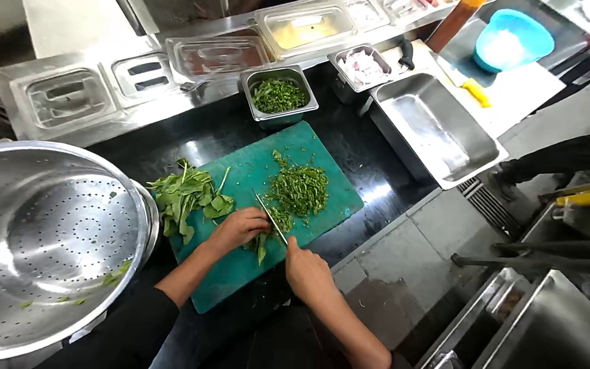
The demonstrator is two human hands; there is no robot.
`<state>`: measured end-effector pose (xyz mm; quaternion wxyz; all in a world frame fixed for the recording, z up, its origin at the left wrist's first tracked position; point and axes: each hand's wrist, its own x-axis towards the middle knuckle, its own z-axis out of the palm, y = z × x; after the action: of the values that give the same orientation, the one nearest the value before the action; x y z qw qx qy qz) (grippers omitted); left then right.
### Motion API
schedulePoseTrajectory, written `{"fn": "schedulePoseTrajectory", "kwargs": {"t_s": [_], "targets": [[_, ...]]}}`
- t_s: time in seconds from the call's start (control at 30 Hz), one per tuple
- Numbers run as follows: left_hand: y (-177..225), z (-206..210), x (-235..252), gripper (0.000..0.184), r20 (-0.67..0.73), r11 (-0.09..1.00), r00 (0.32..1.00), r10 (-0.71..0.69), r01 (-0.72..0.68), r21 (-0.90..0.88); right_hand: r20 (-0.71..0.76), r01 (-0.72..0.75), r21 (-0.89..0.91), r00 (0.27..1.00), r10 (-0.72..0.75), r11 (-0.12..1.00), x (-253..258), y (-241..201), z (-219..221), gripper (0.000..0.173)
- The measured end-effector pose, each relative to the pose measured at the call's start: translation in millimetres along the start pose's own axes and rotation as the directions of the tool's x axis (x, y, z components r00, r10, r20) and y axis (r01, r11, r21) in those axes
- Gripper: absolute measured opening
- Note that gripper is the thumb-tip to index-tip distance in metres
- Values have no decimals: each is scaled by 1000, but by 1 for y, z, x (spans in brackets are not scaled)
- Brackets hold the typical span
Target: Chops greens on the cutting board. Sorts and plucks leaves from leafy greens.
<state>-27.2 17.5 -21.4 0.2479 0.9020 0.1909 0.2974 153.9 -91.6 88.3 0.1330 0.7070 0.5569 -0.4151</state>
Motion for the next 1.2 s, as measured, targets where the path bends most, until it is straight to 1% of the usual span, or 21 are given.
{"fn": "schedulePoseTrajectory", "kwargs": {"t_s": [0.1, 0.2, 0.27, 0.37, 0.47, 0.53, 0.63, 0.77, 0.8, 0.9, 0.93, 1.0, 1.1, 1.2], "targets": [[2, -3, 2, 8, 30, 1000, 999, -13, 13, 4, -55, 1, 5, 998, -1, 1000, 12, -3, 6, 35], [6, -12, 3, 9, 107, 999, 994, -32, 30, 16, -12, 8, -9, 1000, -8, 1000, -6, -4, -3, 37], [7, -14, 3, 8, 101, 999, 994, -36, 35, 15, -6, 4, -4, 1000, -4, 1000, -1, -4, 2, 37], [5, -11, 1, 8, 73, 1000, 997, -9, 8, 16, -45, 11, -13, 999, -12, 1000, 14, -7, 8, 36], [2, -12, -3, 9, 84, 999, 996, 4, -8, 52, -4, 16, -17, 1000, -16, 1000, -3, -9, -1, 38], [2, -13, -3, 10, 82, 999, 997, -11, 6, 52, 13, 11, -7, 1000, -11, 1000, -4, -9, 2, 38], [6, -17, -1, 13, 131, 998, 991, -20, 13, 57, -35, 9, -9, 999, -9, 1000, 14, -12, 13, 36], [10, -21, -6, 14, 179, 994, 984, -27, 8, 106, 1, 4, -32, 1000, -4, 999, -4, -14, 3, 39], [13, -20, -8, 15, 170, 992, 984, -49, 28, 122, 8, 1, -28, 1000, -1, 1000, -4, -13, 5, 40], [27, -13, -12, 38, 132, 976, 979, -153, 130, 173, -21, 11, -9, 1000, -11, 1000, 16, -14, 16, 38], [30, -9, -13, 41, 116, 970, 978, -175, 152, 189, -26, 19, -9, 999, -19, 1000, 18, -14, 15, 38], [34, -3, -18, 33, 94, 964, 977, -193, 171, 202, -9, 32, -9, 999, -32, 999, 11, -12, 9, 40], [28, 0, -23, 18, 56, 973, 985, -164, 152, 176, 22, 30, -17, 999, -30, 999, 4, -11, 7, 40], [24, 1, -25, 11, 26, 983, 989, -143, 139, 123, -30, 27, -5, 999, -27, 1000, 19, -18, 20, 40]]}}
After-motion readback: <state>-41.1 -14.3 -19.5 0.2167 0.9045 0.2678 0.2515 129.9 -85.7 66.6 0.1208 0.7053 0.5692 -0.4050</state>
